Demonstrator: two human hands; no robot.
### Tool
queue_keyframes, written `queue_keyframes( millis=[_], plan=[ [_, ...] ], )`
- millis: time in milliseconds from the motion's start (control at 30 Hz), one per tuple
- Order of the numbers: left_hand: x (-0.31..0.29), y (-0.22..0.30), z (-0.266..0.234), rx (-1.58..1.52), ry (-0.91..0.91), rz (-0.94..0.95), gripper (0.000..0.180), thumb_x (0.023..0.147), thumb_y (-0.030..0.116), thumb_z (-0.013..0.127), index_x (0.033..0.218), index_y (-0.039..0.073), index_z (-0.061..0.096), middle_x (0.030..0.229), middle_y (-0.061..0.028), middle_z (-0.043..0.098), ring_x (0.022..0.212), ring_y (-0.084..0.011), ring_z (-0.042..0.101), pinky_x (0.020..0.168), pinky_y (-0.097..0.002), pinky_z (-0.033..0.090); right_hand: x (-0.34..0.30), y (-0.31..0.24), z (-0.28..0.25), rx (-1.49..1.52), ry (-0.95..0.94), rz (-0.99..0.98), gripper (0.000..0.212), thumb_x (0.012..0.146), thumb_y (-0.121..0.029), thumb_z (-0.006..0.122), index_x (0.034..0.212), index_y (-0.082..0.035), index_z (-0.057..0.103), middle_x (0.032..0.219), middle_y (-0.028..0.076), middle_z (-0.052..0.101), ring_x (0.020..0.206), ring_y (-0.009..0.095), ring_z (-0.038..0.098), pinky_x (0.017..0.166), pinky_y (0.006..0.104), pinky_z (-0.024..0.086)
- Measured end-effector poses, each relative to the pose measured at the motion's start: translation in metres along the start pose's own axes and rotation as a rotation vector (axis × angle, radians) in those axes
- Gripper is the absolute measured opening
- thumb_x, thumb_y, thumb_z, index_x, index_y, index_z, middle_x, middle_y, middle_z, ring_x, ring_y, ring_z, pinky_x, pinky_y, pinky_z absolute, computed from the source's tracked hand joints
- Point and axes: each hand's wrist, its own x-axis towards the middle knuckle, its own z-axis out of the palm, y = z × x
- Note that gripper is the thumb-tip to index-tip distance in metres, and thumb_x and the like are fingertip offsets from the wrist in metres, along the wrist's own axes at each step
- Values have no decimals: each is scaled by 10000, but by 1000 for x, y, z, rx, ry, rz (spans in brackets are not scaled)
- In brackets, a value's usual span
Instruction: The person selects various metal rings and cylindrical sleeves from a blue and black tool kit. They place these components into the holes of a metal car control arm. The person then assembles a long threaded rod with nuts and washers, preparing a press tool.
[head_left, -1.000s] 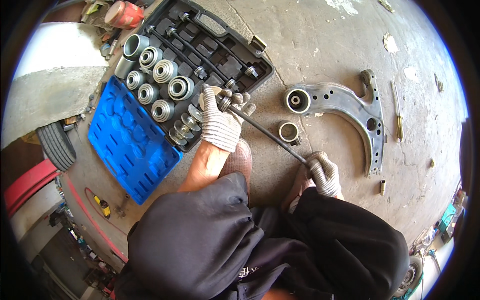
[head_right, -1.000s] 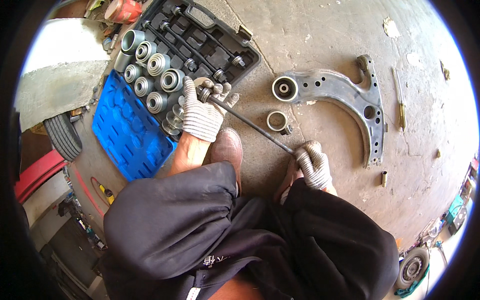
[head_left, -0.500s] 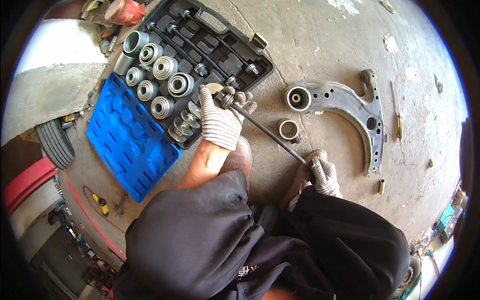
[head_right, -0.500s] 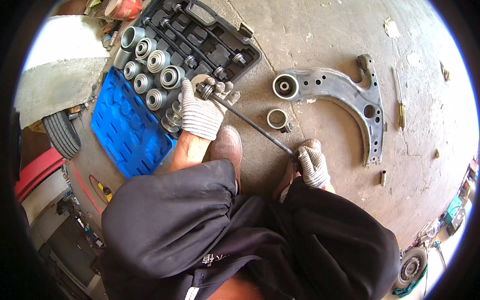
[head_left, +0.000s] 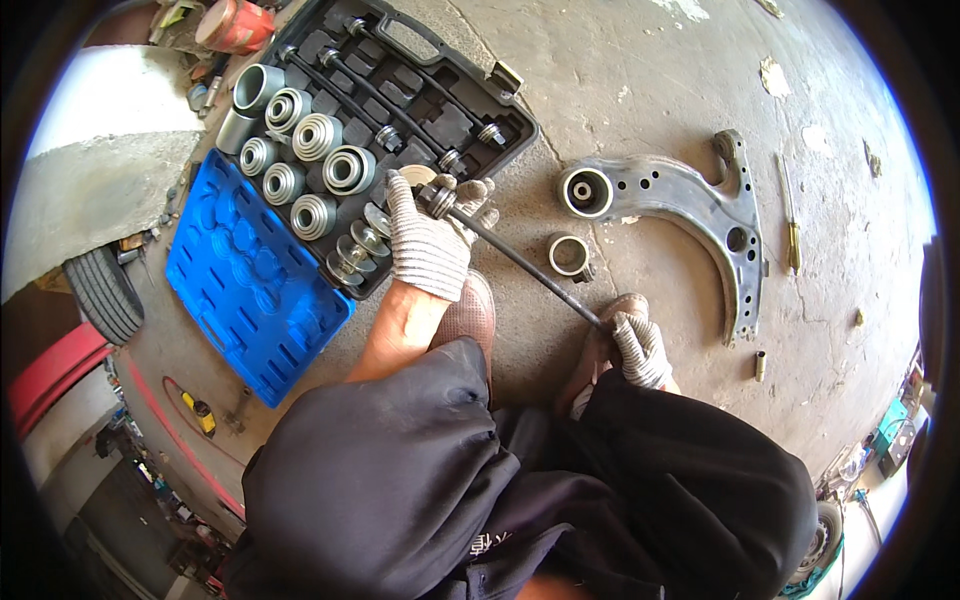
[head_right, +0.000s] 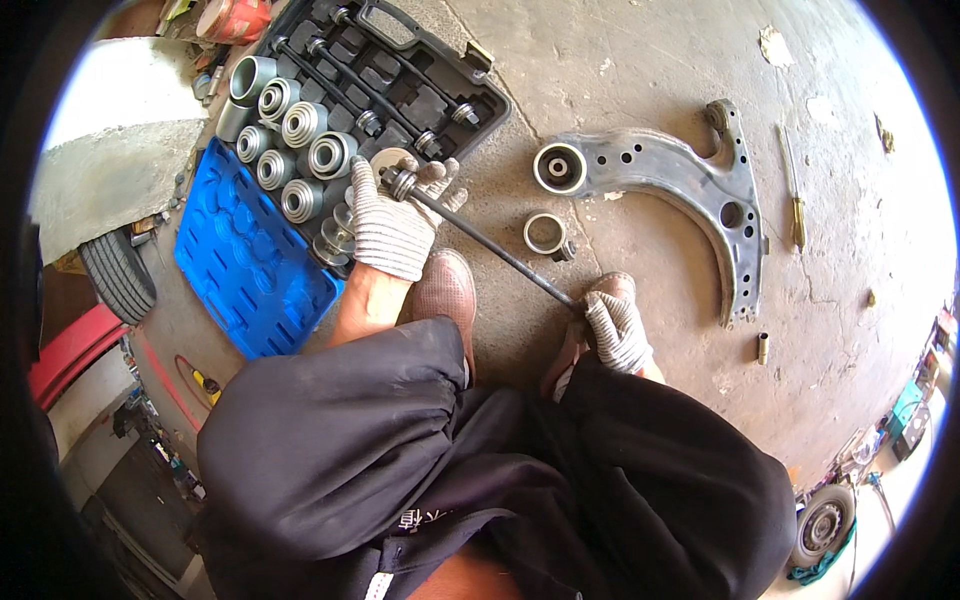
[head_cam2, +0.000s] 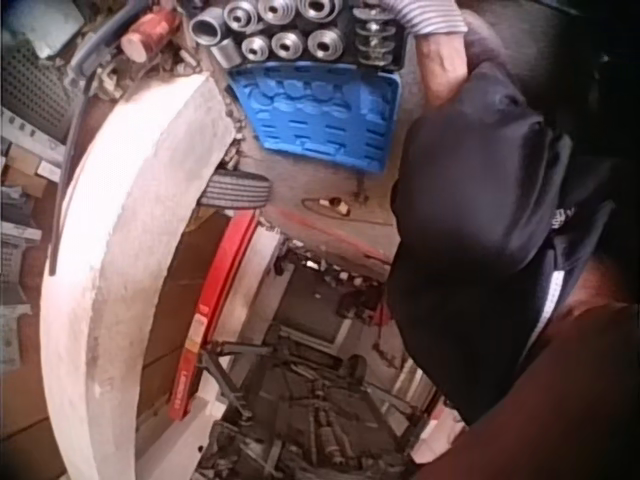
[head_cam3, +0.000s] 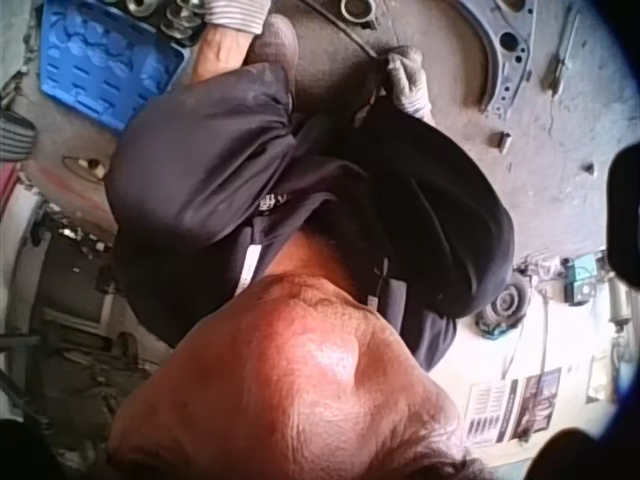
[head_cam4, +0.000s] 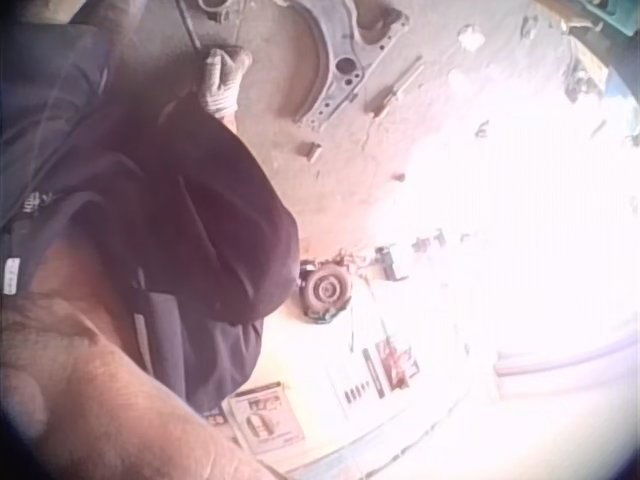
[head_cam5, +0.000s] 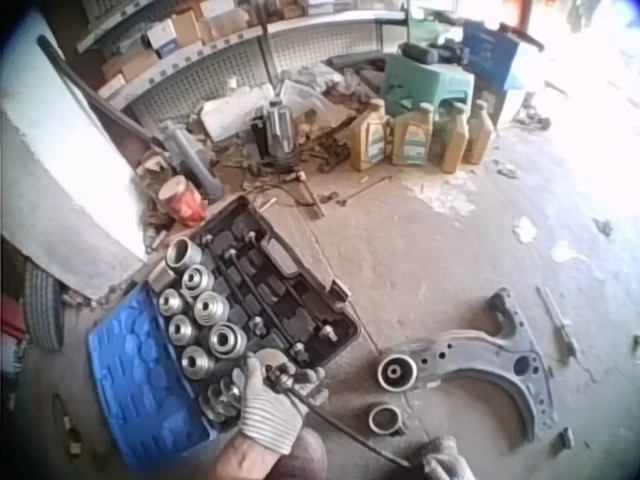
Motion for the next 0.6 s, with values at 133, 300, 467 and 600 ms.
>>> queue_keyframes(
  millis=[133, 300, 467, 600],
  plan=[
    [-1, -3, 5, 0, 94, 11, 707, 1027, 810, 418, 979, 147, 659, 1049, -253, 768, 1277, -493, 631, 1165, -754, 295, 5, -2, 6, -186, 37, -158, 107, 975, -103, 698, 920, -11, 688, 970, 141, 615, 947, 314, 567, 892, 399, 504],
    [-1, -3, 11, -22, 196, -16, 655, 1018, 773, 517, 1017, 130, 646, 1024, -228, 766, 1218, -482, 680, 1112, -766, 354, 2, -8, 4, -118, -19, -119, 190, 1015, -141, 673, 1118, 4, 741, 1042, 144, 640, 980, 285, 638, 887, 416, 528],
    [-7, -3, 17, -6, 214, 20, 621, 1031, 739, 536, 954, 136, 659, 944, -136, 746, 1131, -451, 723, 1023, -756, 433, 3, 7, -2, -62, -28, -21, 149, 967, -123, 758, 1034, 2, 713, 1001, 136, 622, 932, 275, 624, 856, 390, 537],
    [-8, -13, 10, 114, 99, 71, 573, 1042, 698, 551, 974, 142, 674, 996, -171, 758, 1133, -467, 713, 1027, -756, 427, 5, 8, 3, -235, 45, -48, 143, 1014, -131, 700, 1053, -1, 743, 1027, 181, 668, 934, 278, 639, 856, 411, 546]
  ],
)
